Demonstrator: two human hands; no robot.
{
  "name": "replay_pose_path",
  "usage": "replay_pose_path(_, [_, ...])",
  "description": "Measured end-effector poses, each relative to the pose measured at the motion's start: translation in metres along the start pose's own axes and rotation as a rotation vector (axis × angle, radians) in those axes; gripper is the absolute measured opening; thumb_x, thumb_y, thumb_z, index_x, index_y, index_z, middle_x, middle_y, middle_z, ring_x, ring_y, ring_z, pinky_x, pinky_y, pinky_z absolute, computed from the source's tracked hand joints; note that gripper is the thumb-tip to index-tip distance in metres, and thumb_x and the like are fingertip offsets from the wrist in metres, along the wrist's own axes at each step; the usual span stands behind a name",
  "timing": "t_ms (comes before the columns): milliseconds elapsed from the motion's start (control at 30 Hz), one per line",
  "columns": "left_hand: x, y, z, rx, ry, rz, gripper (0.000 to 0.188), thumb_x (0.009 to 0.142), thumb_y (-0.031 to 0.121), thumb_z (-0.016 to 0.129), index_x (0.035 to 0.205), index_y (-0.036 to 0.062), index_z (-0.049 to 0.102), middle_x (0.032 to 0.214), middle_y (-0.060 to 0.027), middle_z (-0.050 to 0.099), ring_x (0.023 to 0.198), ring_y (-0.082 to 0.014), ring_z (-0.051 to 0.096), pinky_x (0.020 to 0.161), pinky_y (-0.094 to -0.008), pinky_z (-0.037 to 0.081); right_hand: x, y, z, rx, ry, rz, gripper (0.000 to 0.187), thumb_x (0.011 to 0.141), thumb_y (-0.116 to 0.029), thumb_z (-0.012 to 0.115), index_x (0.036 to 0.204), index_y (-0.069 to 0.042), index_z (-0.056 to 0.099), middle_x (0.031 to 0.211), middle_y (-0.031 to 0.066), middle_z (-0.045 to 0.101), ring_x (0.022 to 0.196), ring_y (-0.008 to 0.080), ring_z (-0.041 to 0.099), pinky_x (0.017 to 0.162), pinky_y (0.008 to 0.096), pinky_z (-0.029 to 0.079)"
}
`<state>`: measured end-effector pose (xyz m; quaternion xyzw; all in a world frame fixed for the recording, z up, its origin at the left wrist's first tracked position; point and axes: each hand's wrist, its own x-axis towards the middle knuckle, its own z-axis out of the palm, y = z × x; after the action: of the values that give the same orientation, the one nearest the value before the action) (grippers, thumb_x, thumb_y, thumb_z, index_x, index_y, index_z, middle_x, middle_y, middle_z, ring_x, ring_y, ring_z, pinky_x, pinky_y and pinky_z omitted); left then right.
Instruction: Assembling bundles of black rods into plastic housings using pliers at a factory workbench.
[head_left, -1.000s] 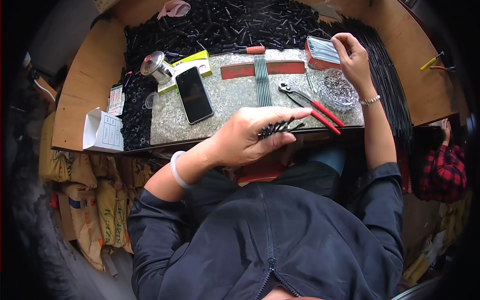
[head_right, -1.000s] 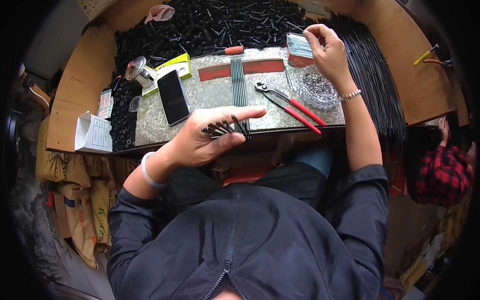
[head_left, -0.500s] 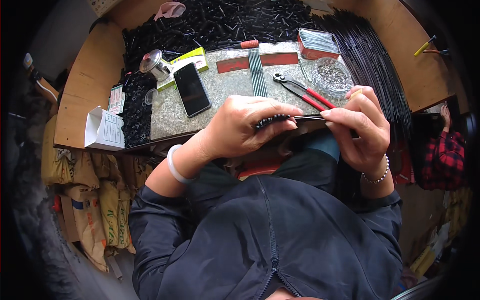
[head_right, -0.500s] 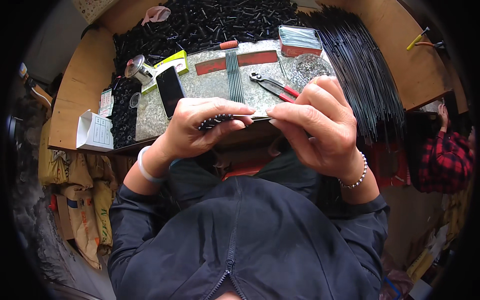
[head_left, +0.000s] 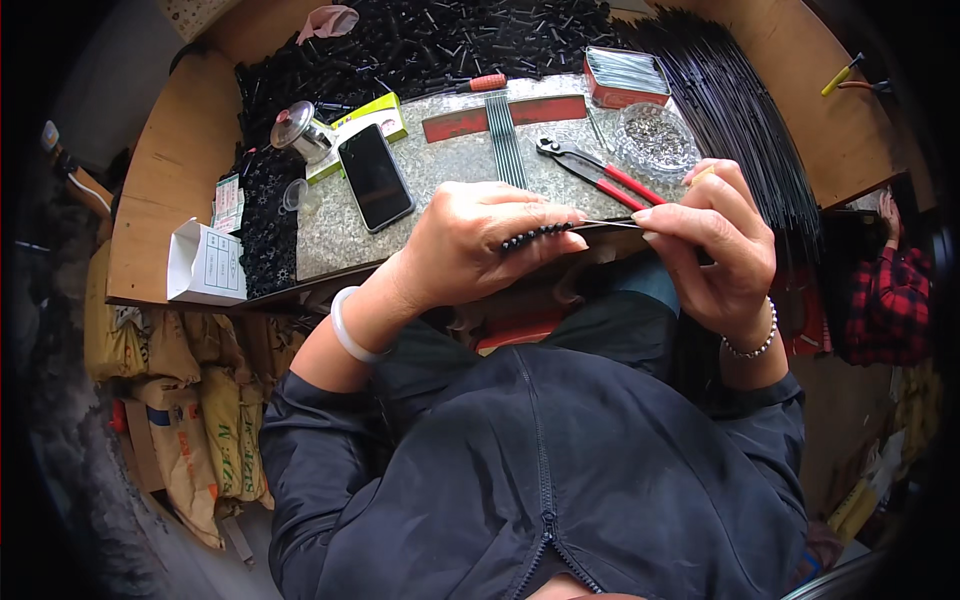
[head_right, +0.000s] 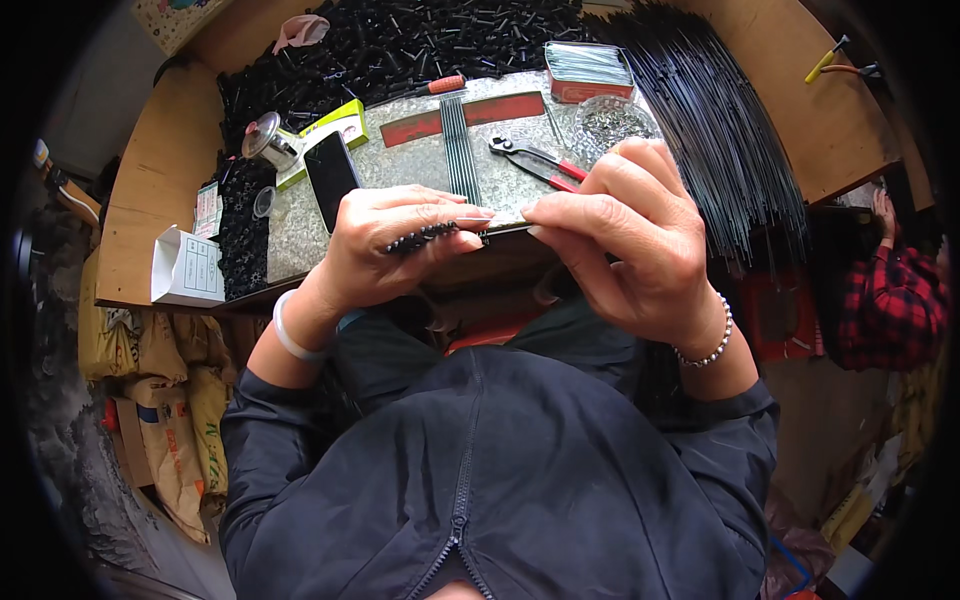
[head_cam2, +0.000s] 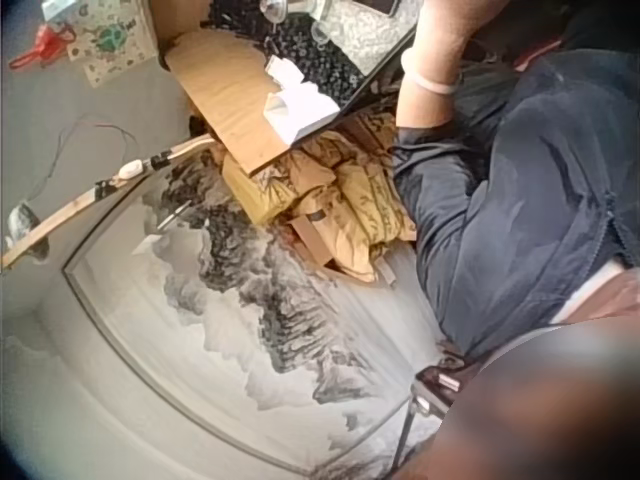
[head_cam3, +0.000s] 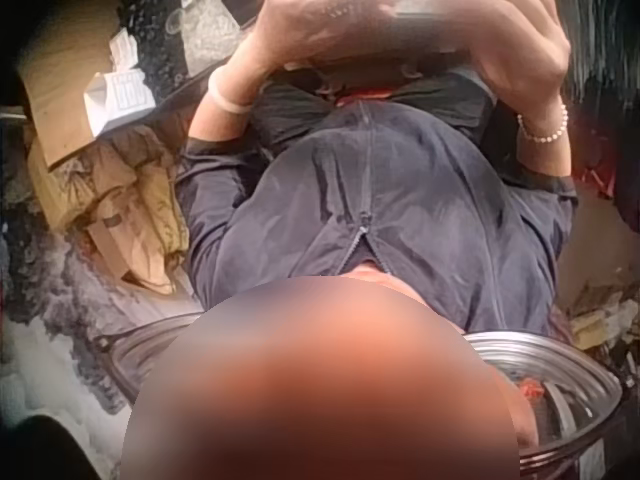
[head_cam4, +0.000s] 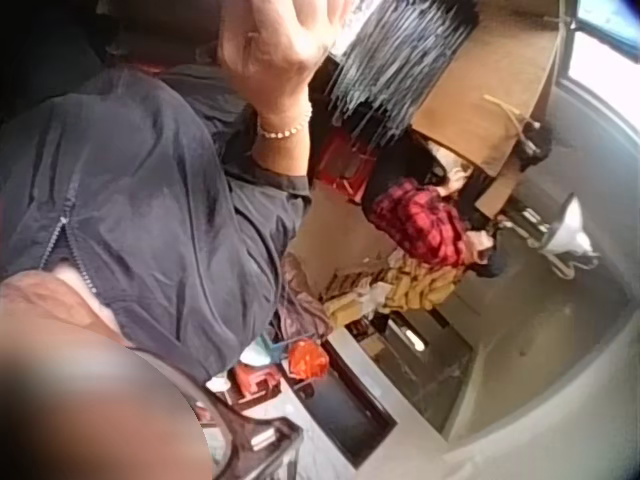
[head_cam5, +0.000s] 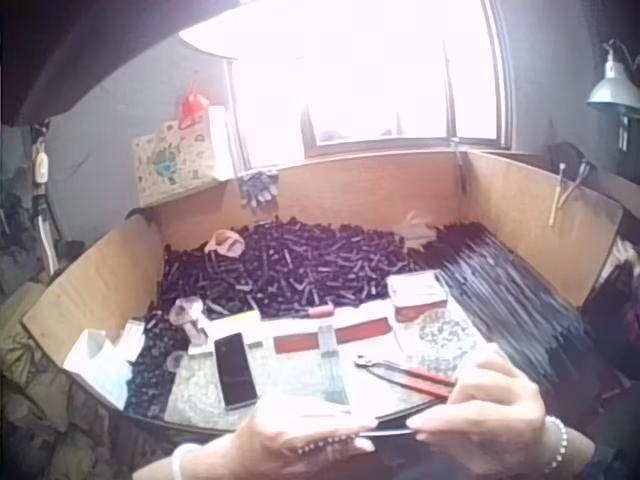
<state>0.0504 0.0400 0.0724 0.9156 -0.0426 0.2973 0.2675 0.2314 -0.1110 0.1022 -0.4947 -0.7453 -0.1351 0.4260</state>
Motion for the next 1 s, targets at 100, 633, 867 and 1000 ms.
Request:
replay_pose_path(100, [0.0, 0.0, 0.0, 0.014, 0.003, 0.0, 0.021, 0.074, 0.011, 0.071, 0.093, 0.0036, 0.068, 0.088, -0.0097, 0.068, 0.079, -0.0252, 0.067, 0.071, -0.032, 0.054, 0.0, 0.001, 0.004, 0.021, 0.004, 0.002, 0.018, 0.067, -0.004, 0.071, 0.083, -0.007, 0.065, 0.064, 0.0027, 0.049, 0.06, 0.0198, 0.044, 0.058, 0.0302, 0.035])
replay_pose_path(633, [-0.003, -0.006, 0.0, 0.025, -0.025, 0.063, 0.027, 0.071, 0.018, 0.073, 0.095, 0.0058, 0.068, 0.082, -0.0121, 0.067, 0.078, -0.0276, 0.066, 0.068, -0.034, 0.054, 0.009, 0.005, 0.01, -0.004, -0.066, -0.132, 0.024, 0.065, -0.007, 0.069, 0.089, -0.012, 0.069, 0.064, -0.0007, 0.046, 0.061, 0.017, 0.043, 0.058, 0.0275, 0.035])
replay_pose_path(867, [0.0, -0.008, 0.007, 0.107, 0.073, 0.143, 0.028, 0.071, 0.033, 0.071, 0.088, 0.0109, 0.069, 0.075, -0.0062, 0.066, 0.064, -0.0223, 0.064, 0.054, -0.0297, 0.049, 0.009, 0.002, 0.015, 0.079, -0.111, -0.045, 0.021, 0.065, -0.005, 0.072, 0.086, -0.008, 0.068, 0.066, 0.0011, 0.046, 0.065, 0.018, 0.042, 0.069, 0.0337, 0.04])
replay_pose_path(1000, [-0.001, -0.005, 0.004, 0.087, 0.026, 0.137, 0.031, 0.069, 0.031, 0.073, 0.09, 0.008, 0.068, 0.077, -0.0088, 0.066, 0.068, -0.0247, 0.065, 0.059, -0.0315, 0.051, 0.013, 0.003, 0.017, 0.249, -0.14, 0.021, 0.019, 0.066, -0.003, 0.071, 0.084, -0.005, 0.067, 0.067, 0.0028, 0.046, 0.065, 0.0189, 0.043, 0.069, 0.0325, 0.04])
